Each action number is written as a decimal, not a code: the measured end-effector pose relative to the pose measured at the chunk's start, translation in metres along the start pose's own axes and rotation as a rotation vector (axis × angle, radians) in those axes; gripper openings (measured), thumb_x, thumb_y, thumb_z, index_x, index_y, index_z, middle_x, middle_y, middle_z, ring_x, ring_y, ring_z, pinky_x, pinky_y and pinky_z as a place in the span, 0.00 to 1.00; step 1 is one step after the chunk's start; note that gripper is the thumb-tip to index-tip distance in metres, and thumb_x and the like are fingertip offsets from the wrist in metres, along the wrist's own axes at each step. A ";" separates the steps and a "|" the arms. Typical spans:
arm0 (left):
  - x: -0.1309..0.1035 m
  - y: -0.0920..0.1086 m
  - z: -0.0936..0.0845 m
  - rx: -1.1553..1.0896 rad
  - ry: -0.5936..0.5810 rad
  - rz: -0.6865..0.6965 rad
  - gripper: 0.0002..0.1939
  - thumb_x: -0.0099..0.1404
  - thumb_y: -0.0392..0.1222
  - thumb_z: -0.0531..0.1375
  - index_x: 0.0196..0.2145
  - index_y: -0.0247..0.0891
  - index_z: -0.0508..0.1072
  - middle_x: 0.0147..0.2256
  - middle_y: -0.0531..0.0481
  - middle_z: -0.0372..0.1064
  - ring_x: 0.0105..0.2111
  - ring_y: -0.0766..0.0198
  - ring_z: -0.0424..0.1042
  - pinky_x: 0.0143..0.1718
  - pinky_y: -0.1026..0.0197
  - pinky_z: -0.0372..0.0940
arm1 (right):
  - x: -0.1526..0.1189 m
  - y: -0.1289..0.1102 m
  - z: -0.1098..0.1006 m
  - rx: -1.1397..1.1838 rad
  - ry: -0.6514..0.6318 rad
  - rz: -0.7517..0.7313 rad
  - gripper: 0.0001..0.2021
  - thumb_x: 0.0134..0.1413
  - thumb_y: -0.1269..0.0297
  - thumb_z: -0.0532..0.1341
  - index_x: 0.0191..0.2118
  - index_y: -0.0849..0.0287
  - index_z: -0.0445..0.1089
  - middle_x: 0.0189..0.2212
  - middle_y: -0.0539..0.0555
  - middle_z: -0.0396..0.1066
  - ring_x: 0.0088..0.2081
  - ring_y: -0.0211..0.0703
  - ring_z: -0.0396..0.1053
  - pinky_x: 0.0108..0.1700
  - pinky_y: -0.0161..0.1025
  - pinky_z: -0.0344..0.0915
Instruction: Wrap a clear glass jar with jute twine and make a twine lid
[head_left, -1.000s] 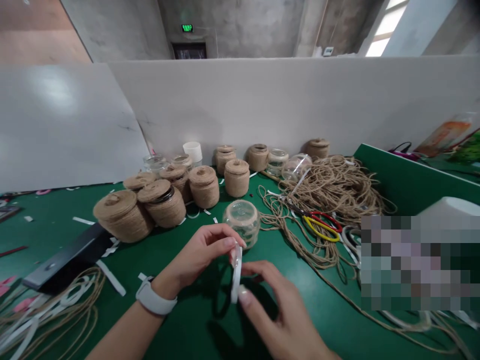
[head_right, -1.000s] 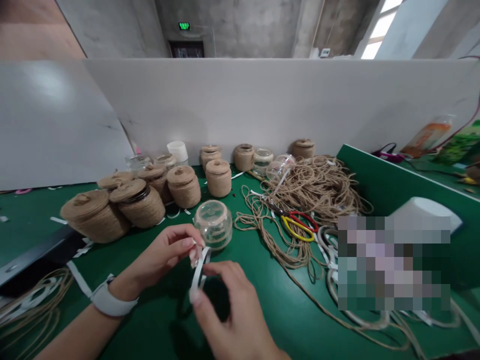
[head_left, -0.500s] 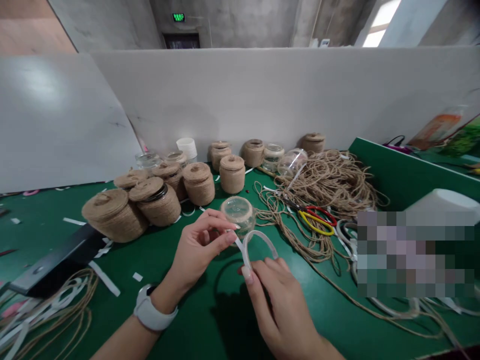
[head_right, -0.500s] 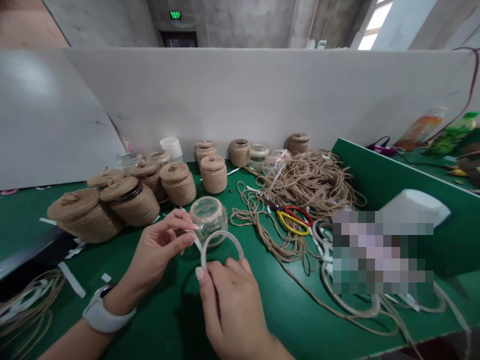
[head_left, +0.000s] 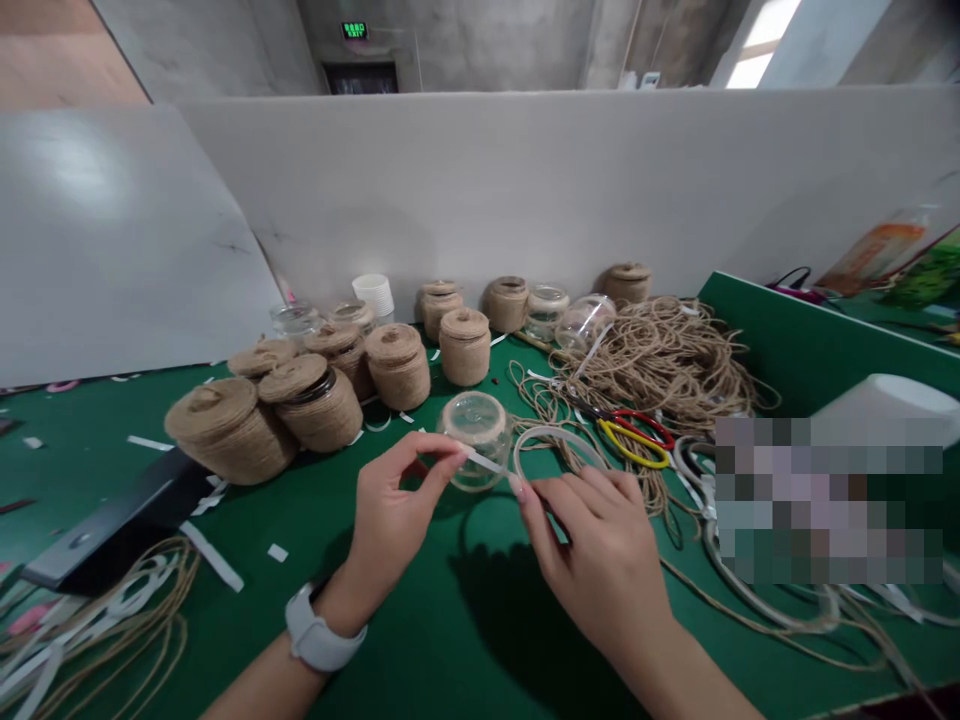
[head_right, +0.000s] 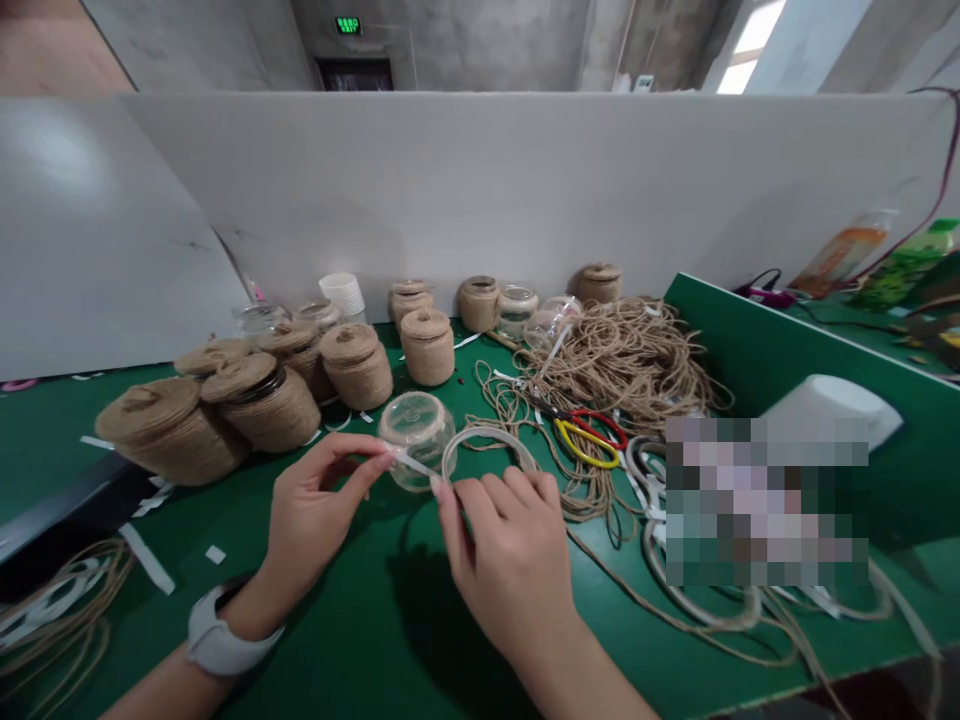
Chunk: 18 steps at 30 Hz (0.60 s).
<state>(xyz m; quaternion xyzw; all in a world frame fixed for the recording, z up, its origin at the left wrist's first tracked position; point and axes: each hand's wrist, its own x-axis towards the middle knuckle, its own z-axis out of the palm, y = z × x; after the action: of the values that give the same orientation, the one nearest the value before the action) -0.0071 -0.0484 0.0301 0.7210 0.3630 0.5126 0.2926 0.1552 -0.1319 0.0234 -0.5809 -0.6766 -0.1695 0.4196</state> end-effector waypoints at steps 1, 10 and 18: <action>-0.001 0.000 0.001 0.000 0.028 0.000 0.02 0.61 0.37 0.65 0.31 0.43 0.77 0.31 0.55 0.76 0.31 0.67 0.73 0.31 0.68 0.67 | 0.002 0.001 0.000 -0.029 0.014 -0.009 0.12 0.63 0.67 0.58 0.26 0.59 0.67 0.19 0.49 0.65 0.26 0.40 0.58 0.35 0.40 0.49; -0.004 0.004 0.009 -0.212 0.133 -0.174 0.03 0.60 0.40 0.66 0.31 0.41 0.76 0.33 0.51 0.75 0.32 0.65 0.71 0.27 0.68 0.64 | 0.015 0.010 -0.002 -0.117 0.051 -0.088 0.10 0.63 0.66 0.58 0.29 0.57 0.69 0.20 0.49 0.67 0.28 0.41 0.57 0.38 0.41 0.52; -0.001 0.002 0.005 -0.139 0.098 -0.205 0.05 0.60 0.43 0.66 0.31 0.41 0.76 0.29 0.55 0.72 0.22 0.71 0.65 0.23 0.69 0.62 | 0.025 0.020 0.000 -0.201 0.089 -0.126 0.12 0.61 0.64 0.61 0.25 0.58 0.69 0.18 0.49 0.66 0.28 0.42 0.57 0.38 0.42 0.53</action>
<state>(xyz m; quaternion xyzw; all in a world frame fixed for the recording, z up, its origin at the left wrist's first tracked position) -0.0020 -0.0508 0.0301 0.6323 0.4123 0.5384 0.3745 0.1741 -0.1100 0.0374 -0.5684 -0.6719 -0.2882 0.3774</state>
